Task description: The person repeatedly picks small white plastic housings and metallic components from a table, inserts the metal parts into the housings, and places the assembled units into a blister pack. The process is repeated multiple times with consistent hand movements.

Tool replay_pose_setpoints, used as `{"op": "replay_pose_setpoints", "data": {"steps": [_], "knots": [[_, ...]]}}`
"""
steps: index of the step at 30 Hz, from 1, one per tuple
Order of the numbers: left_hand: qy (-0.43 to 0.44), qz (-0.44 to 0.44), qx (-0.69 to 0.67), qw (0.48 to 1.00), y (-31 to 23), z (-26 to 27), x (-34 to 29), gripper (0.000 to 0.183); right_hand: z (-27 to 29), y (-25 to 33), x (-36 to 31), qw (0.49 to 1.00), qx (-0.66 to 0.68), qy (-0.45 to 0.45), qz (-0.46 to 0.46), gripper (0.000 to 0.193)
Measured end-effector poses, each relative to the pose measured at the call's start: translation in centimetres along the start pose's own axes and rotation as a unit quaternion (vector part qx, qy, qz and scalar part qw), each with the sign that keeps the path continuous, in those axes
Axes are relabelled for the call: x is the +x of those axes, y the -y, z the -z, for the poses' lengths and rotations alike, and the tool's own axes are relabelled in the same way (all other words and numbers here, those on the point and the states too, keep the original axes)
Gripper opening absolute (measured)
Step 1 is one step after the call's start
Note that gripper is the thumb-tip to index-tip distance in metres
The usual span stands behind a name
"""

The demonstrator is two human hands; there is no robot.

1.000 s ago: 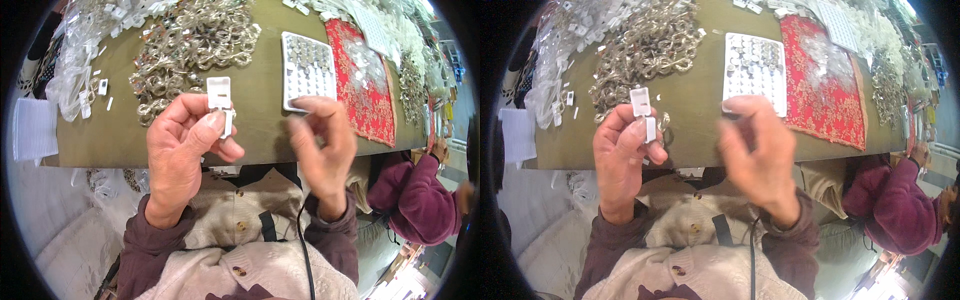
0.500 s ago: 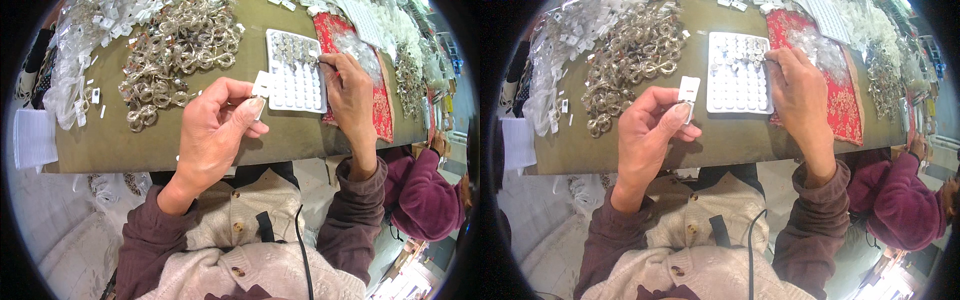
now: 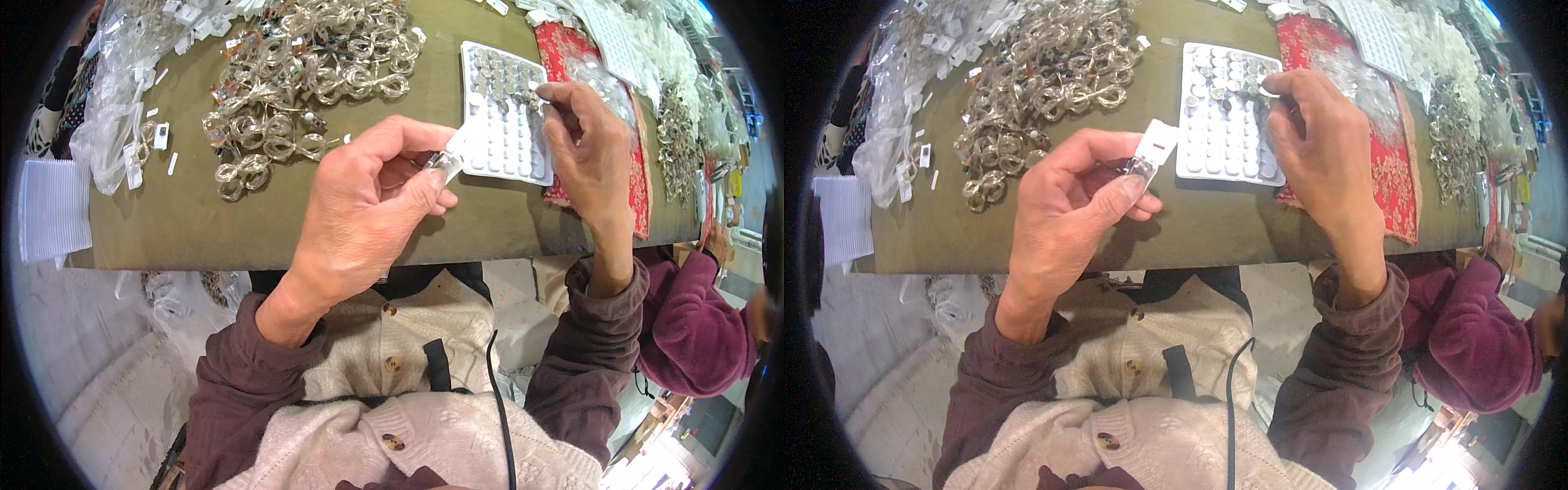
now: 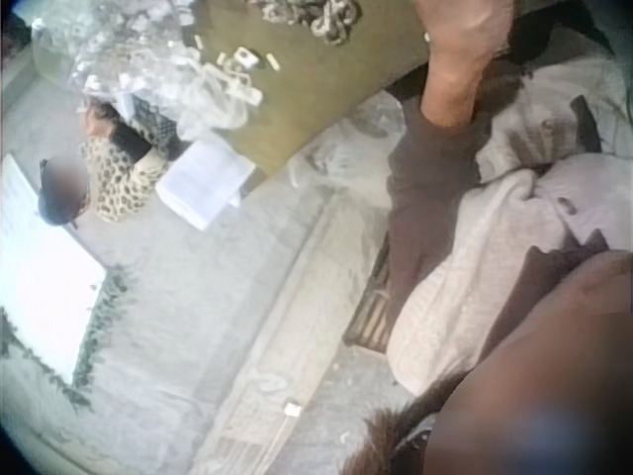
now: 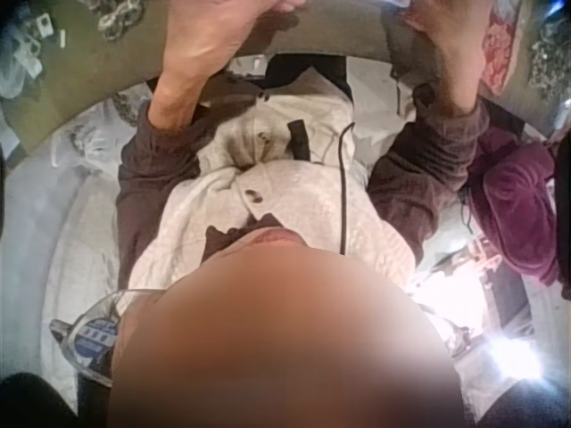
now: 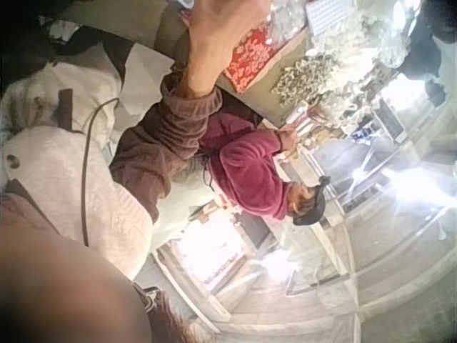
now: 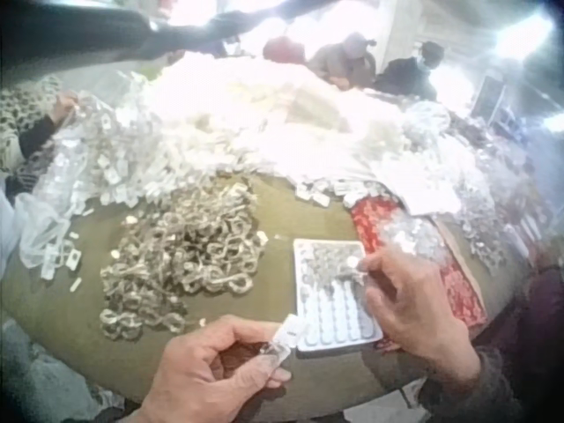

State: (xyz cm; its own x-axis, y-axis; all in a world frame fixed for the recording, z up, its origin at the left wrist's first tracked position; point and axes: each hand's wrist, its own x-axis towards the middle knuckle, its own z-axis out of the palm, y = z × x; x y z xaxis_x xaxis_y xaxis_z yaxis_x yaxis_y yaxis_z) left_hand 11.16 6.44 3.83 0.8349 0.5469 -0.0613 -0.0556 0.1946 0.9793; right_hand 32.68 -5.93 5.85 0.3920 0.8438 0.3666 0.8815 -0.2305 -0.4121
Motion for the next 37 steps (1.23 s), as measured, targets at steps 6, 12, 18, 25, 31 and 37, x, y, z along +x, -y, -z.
{"op": "replay_pose_setpoints", "data": {"steps": [6,12,18,25,31,37], "knots": [[-0.015,0.005,0.014,1.0,-0.2,-0.2,0.2,0.026,-0.9,-0.2,-0.2,0.995,-0.058,-0.02,0.075,0.011],[-0.028,0.009,0.011,0.999,-0.2,-0.4,0.5,0.026,0.1,-0.3,0.4,0.995,-0.048,0.042,0.075,0.01],[-0.037,0.014,0.0,0.999,-0.3,-0.2,0.6,0.026,0.6,1.1,0.0,0.994,0.061,0.062,-0.065,0.011],[-0.045,0.023,-0.032,0.998,-0.3,-0.2,0.8,0.026,-0.5,1.0,0.0,0.995,-0.067,0.04,0.059,0.01],[-0.029,0.022,-0.034,0.999,-0.5,0.0,0.8,0.023,-0.4,1.4,0.1,0.997,-0.049,0.052,0.035,0.008],[-0.056,0.014,-0.049,0.997,-0.4,-0.1,0.8,0.023,-0.7,6.0,-2.2,0.998,0.038,-0.005,-0.047,0.009]]}}
